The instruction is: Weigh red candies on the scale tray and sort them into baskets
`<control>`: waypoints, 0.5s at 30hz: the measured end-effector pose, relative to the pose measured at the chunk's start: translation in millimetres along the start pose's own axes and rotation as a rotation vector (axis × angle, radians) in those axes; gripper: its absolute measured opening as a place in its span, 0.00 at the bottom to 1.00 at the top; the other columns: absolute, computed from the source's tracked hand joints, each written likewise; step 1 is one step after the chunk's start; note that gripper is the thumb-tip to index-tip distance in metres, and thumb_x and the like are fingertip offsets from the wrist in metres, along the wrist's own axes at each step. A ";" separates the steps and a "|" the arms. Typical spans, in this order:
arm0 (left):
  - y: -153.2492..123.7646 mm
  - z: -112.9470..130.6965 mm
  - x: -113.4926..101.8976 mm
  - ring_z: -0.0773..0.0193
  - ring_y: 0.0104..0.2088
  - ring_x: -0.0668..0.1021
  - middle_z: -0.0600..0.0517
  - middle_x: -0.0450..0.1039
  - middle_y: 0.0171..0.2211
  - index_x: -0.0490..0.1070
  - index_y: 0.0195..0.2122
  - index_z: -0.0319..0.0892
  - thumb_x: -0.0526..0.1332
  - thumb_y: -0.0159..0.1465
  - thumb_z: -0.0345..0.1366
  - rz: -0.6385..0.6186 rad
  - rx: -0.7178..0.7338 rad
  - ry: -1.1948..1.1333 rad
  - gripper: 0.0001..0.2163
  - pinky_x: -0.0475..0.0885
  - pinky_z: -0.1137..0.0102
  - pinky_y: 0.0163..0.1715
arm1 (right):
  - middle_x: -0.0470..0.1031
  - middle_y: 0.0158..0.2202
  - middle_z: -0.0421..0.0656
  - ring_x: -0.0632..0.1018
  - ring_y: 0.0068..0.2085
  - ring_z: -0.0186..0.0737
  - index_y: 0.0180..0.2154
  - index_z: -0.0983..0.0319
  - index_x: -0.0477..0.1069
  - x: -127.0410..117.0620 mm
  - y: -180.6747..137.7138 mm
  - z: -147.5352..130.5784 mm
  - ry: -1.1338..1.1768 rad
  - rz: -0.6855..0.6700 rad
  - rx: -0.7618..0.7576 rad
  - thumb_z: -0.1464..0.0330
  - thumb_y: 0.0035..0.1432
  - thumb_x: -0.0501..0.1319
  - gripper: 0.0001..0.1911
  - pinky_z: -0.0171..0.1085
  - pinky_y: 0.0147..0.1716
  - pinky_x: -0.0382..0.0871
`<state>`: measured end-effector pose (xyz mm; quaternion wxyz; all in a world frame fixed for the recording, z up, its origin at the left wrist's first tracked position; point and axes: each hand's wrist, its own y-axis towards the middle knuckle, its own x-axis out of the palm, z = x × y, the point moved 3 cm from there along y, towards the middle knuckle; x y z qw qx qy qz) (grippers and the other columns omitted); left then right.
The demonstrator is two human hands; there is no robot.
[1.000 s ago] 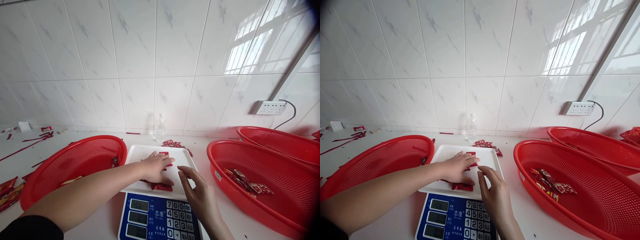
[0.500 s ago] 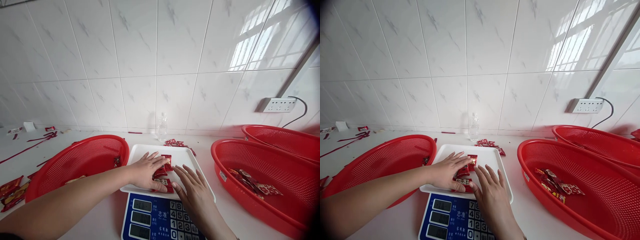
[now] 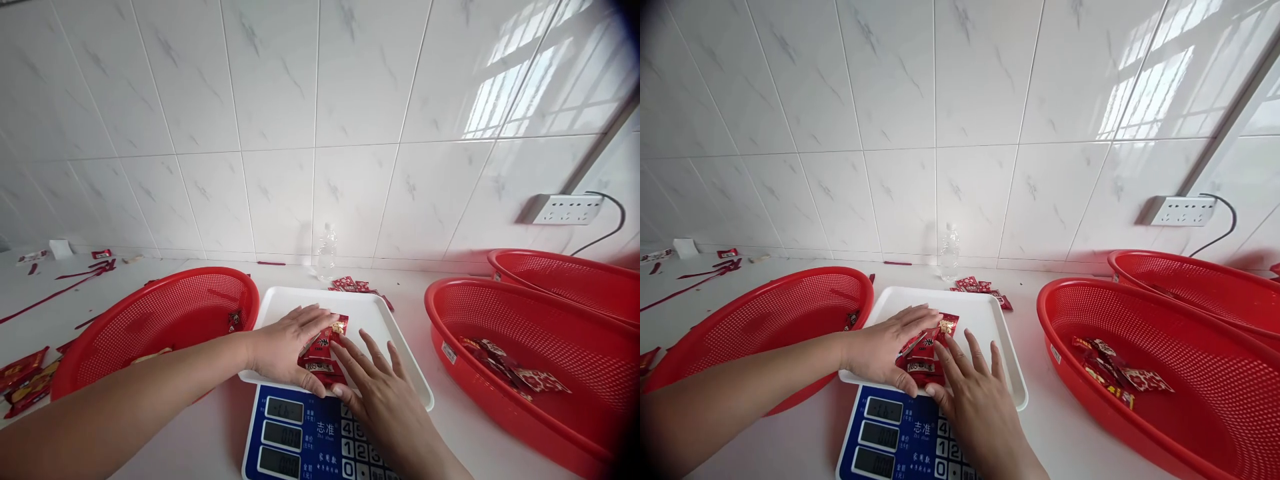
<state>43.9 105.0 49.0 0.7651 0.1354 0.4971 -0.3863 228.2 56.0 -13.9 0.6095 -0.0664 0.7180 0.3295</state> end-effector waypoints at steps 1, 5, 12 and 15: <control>-4.9 -2.2 -0.7 0.45 0.71 0.35 0.47 0.32 0.74 0.34 0.72 0.49 0.61 0.54 0.66 -0.015 -0.043 0.005 0.54 0.42 0.46 0.68 | 0.64 0.65 0.45 0.61 0.66 0.66 0.65 0.56 0.62 0.0 0.5 -0.6 0.011 -0.015 0.007 0.50 0.70 0.45 0.29 0.73 0.56 0.61; -16.8 -15.2 -0.4 0.47 0.71 0.36 0.46 0.32 0.74 0.33 0.72 0.48 0.60 0.56 0.65 -0.002 -0.126 0.029 0.52 0.42 0.45 0.68 | 0.64 0.65 0.44 0.60 0.66 0.65 0.65 0.54 0.61 0.8 4.2 -1.8 0.044 -0.057 0.058 0.48 0.69 0.47 0.30 0.72 0.58 0.59; -13.2 -24.6 2.8 0.49 0.72 0.42 0.42 0.42 0.73 0.48 0.71 0.43 0.59 0.61 0.60 0.021 -0.177 0.038 0.43 0.46 0.50 0.68 | 0.71 0.60 0.48 0.66 0.63 0.64 0.61 0.60 0.67 0.7 4.7 -2.4 0.028 -0.031 0.067 0.51 0.70 0.47 0.29 0.71 0.57 0.62; -7.2 -19.4 1.3 0.47 0.72 0.44 0.41 0.47 0.72 0.53 0.69 0.42 0.61 0.62 0.57 0.052 -0.176 0.041 0.39 0.47 0.49 0.68 | 0.72 0.59 0.49 0.69 0.62 0.62 0.60 0.61 0.69 -0.5 6.7 -0.8 0.014 0.024 0.076 0.53 0.71 0.46 0.27 0.69 0.57 0.64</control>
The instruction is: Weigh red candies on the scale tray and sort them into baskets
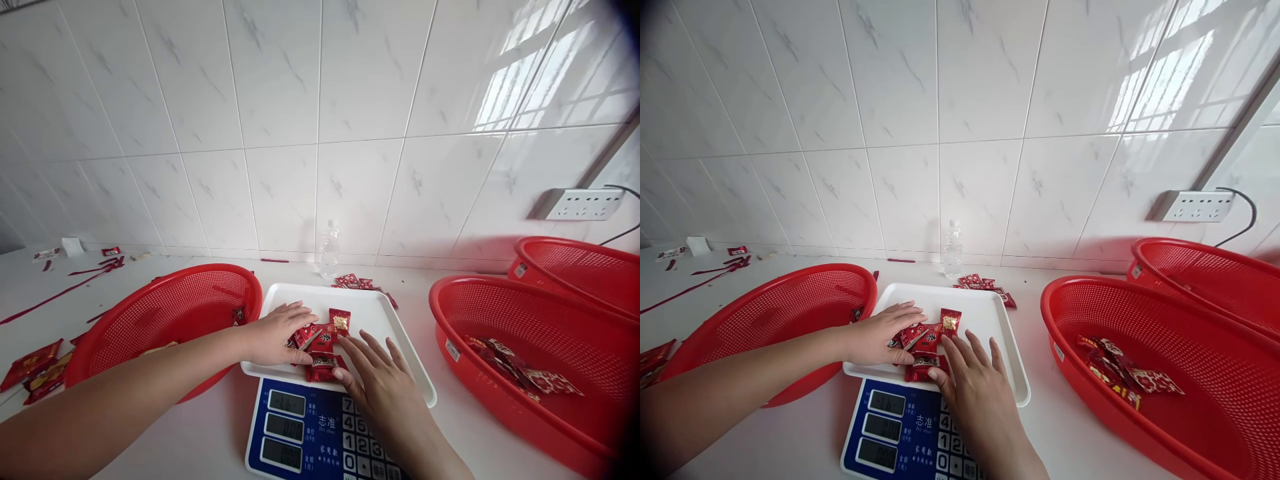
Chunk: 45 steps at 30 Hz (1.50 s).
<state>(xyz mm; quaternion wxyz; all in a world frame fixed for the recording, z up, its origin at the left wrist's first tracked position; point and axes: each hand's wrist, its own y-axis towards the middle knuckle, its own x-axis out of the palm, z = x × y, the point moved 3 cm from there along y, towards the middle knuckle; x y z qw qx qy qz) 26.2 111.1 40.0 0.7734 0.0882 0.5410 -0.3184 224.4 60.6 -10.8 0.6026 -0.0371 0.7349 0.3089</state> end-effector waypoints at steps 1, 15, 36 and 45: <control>1.9 2.6 0.0 0.46 0.72 0.45 0.42 0.48 0.71 0.54 0.69 0.43 0.61 0.62 0.56 0.010 0.003 -0.001 0.38 0.47 0.49 0.68 | 0.71 0.60 0.49 0.69 0.62 0.62 0.60 0.61 0.69 -0.6 1.7 0.0 -0.006 0.009 0.007 0.53 0.71 0.47 0.27 0.69 0.57 0.64; 9.0 -0.7 14.7 0.43 0.71 0.49 0.42 0.53 0.70 0.52 0.67 0.47 0.48 0.71 0.49 0.261 -0.140 -0.096 0.26 0.51 0.43 0.65 | 0.77 0.54 0.49 0.71 0.61 0.63 0.47 0.60 0.76 -11.1 0.0 11.1 0.181 -0.034 0.108 0.59 0.70 0.52 0.18 0.69 0.58 0.60; 2.5 40.2 29.3 0.45 0.72 0.40 0.35 0.37 0.73 0.44 0.70 0.38 0.59 0.66 0.51 0.225 -0.111 -0.130 0.38 0.44 0.47 0.69 | 0.83 0.39 0.45 0.84 0.39 0.44 0.46 0.58 0.75 -23.8 -5.3 0.0 0.389 0.081 0.064 0.56 0.71 0.48 0.20 0.38 0.34 0.78; -4.0 23.9 22.5 0.43 0.71 0.38 0.37 0.37 0.73 0.44 0.71 0.39 0.55 0.67 0.54 0.155 -0.105 -0.172 0.38 0.44 0.45 0.68 | 0.79 0.51 0.54 0.79 0.53 0.59 0.52 0.62 0.74 -8.6 -5.1 15.4 0.181 0.195 0.088 0.60 0.68 0.53 0.19 0.57 0.48 0.76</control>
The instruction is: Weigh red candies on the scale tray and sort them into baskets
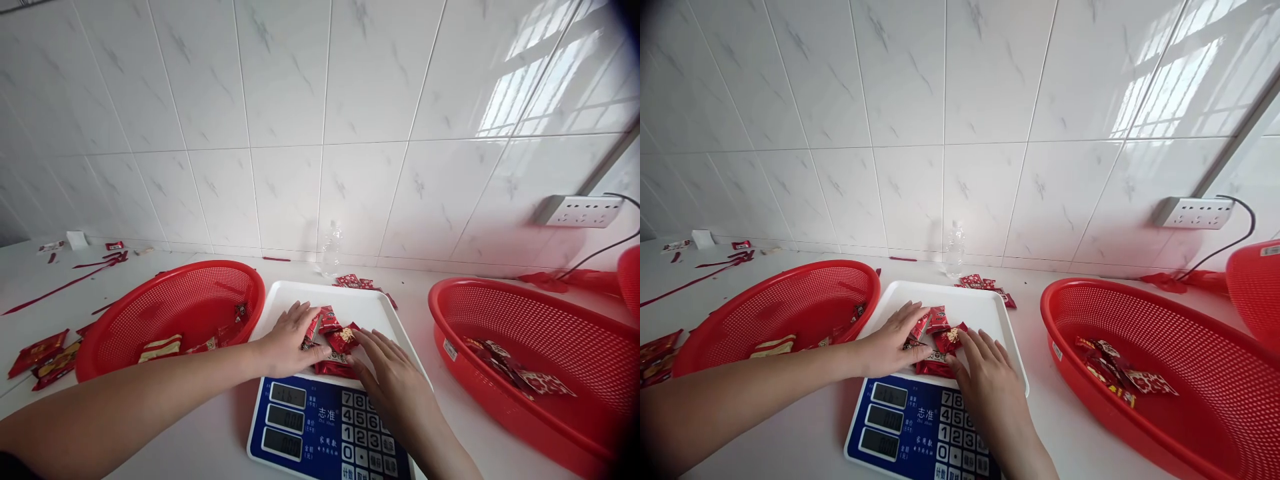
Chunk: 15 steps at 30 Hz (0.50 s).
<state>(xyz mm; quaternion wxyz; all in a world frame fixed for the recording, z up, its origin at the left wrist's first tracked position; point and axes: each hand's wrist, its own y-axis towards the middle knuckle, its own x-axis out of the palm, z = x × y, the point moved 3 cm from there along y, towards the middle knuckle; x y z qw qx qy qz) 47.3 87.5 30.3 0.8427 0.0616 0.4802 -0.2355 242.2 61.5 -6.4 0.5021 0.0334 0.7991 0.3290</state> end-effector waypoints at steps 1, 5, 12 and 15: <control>-1.2 -0.4 1.9 0.42 0.71 0.37 0.37 0.35 0.73 0.42 0.71 0.40 0.55 0.65 0.57 -0.026 0.009 0.001 0.41 0.44 0.44 0.68 | 0.80 0.50 0.52 0.80 0.51 0.57 0.51 0.61 0.74 0.8 0.0 -0.5 -0.005 -0.006 -0.014 0.60 0.68 0.53 0.18 0.57 0.48 0.75; -4.6 0.9 1.6 0.44 0.71 0.38 0.39 0.33 0.73 0.41 0.72 0.43 0.55 0.63 0.62 -0.045 0.040 0.007 0.44 0.45 0.46 0.68 | 0.83 0.43 0.47 0.83 0.42 0.49 0.50 0.59 0.74 -2.4 0.1 -4.7 0.010 -0.005 -0.050 0.61 0.69 0.52 0.17 0.50 0.44 0.78; -9.4 -49.7 -64.7 0.54 0.72 0.42 0.44 0.35 0.74 0.39 0.71 0.45 0.44 0.73 0.46 0.317 -0.132 0.069 0.28 0.45 0.54 0.69 | 0.83 0.42 0.45 0.83 0.43 0.47 0.46 0.58 0.76 -12.9 -2.2 -8.4 0.085 0.148 -0.033 0.58 0.70 0.51 0.18 0.42 0.37 0.80; -27.2 -95.3 -87.6 0.49 0.68 0.58 0.41 0.53 0.69 0.51 0.68 0.44 0.46 0.74 0.42 0.298 -0.304 0.121 0.22 0.57 0.48 0.64 | 0.83 0.40 0.43 0.84 0.41 0.45 0.44 0.57 0.76 -16.1 -3.9 -11.6 0.162 0.198 -0.051 0.58 0.70 0.52 0.16 0.38 0.33 0.80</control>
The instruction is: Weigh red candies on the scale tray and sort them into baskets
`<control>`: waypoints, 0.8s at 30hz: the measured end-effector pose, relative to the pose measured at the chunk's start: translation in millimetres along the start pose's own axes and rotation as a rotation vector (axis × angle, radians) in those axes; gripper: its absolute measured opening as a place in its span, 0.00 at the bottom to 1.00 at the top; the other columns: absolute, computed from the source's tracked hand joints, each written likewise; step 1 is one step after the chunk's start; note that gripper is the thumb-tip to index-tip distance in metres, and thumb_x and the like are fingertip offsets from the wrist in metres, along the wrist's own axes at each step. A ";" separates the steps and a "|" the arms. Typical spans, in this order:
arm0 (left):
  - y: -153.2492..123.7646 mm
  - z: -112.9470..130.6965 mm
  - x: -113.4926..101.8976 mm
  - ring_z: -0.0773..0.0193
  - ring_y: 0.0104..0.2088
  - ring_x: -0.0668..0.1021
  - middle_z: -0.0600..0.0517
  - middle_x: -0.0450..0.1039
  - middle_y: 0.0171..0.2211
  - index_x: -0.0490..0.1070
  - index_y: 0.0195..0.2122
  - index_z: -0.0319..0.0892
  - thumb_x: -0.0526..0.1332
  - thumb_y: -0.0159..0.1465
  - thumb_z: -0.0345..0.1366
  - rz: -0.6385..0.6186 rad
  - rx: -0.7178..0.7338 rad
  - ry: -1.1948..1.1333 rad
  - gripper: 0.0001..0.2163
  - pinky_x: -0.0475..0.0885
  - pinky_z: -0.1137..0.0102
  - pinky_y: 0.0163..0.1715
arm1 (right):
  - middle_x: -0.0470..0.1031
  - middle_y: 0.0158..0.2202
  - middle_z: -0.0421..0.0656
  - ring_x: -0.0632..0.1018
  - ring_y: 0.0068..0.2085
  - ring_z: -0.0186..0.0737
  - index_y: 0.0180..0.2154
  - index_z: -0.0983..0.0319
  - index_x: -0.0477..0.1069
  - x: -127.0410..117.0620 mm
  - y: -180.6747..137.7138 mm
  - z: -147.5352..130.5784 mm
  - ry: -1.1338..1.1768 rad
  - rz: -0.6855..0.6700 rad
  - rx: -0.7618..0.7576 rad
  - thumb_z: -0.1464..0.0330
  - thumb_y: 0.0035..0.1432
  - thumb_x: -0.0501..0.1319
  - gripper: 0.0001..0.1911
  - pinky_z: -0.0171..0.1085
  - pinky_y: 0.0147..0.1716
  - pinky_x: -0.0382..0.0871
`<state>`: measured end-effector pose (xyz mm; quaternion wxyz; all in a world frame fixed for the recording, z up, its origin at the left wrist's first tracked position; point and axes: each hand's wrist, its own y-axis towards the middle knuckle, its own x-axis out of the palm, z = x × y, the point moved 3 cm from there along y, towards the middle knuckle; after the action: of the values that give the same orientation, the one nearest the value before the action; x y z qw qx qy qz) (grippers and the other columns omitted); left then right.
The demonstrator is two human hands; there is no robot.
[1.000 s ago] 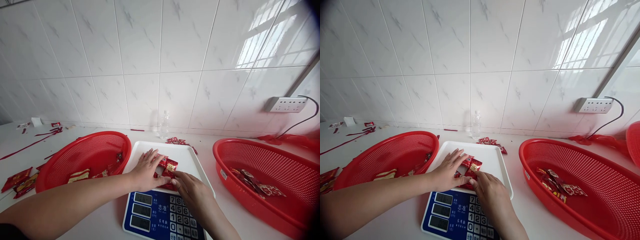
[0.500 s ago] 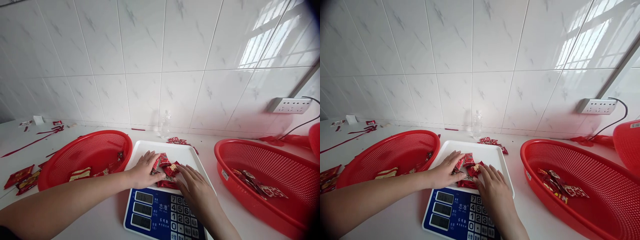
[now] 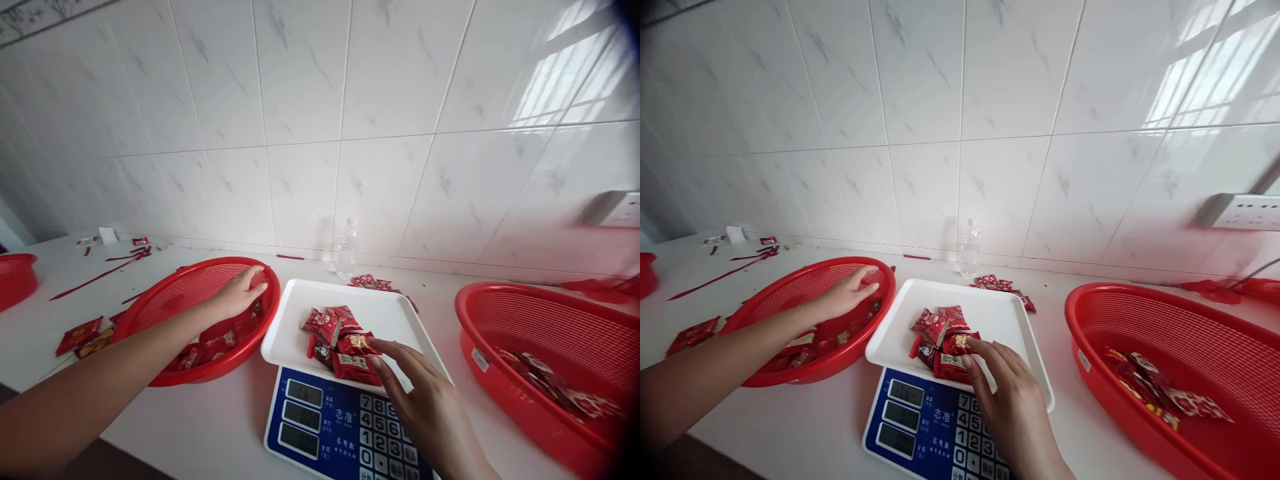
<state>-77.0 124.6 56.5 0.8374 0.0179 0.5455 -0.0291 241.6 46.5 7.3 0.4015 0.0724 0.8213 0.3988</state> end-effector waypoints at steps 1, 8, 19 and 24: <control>-3.4 -16.6 -2.9 0.48 0.64 0.65 0.41 0.59 0.66 0.58 0.65 0.43 0.51 0.73 0.42 -0.066 -0.053 0.033 0.21 0.63 0.47 0.61 | 0.83 0.40 0.43 0.84 0.40 0.44 0.44 0.56 0.76 -0.3 -0.4 -0.3 0.017 -0.005 -0.006 0.58 0.70 0.53 0.15 0.37 0.33 0.80; -58.2 -69.1 -2.0 0.54 0.48 0.78 0.44 0.71 0.54 0.67 0.57 0.42 0.63 0.67 0.39 -0.614 -0.335 0.251 0.18 0.76 0.55 0.45 | 0.83 0.41 0.42 0.84 0.42 0.44 0.47 0.55 0.74 4.7 -6.1 11.3 -0.002 -0.076 -0.070 0.59 0.69 0.55 0.13 0.32 0.24 0.78; -56.2 -58.5 10.7 0.61 0.38 0.80 0.50 0.77 0.41 0.74 0.44 0.39 0.63 0.67 0.39 -0.818 -0.194 0.223 0.09 0.77 0.62 0.39 | 0.83 0.38 0.43 0.85 0.36 0.41 0.47 0.56 0.74 5.2 -6.7 10.5 -0.088 -0.026 -0.166 0.59 0.70 0.53 0.14 0.30 0.19 0.76; -29.0 -49.1 17.1 0.56 0.47 0.78 0.46 0.72 0.52 0.70 0.53 0.41 0.61 0.69 0.39 -0.490 -0.147 0.182 0.14 0.76 0.57 0.45 | 0.83 0.38 0.43 0.85 0.36 0.42 0.46 0.57 0.73 4.4 -7.2 9.0 -0.071 -0.010 -0.182 0.59 0.70 0.53 0.14 0.32 0.30 0.80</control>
<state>-116.8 98.2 21.0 0.7518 -0.1729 0.6074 -0.1895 246.6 49.0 -3.7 0.4374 0.0455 0.7672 0.4669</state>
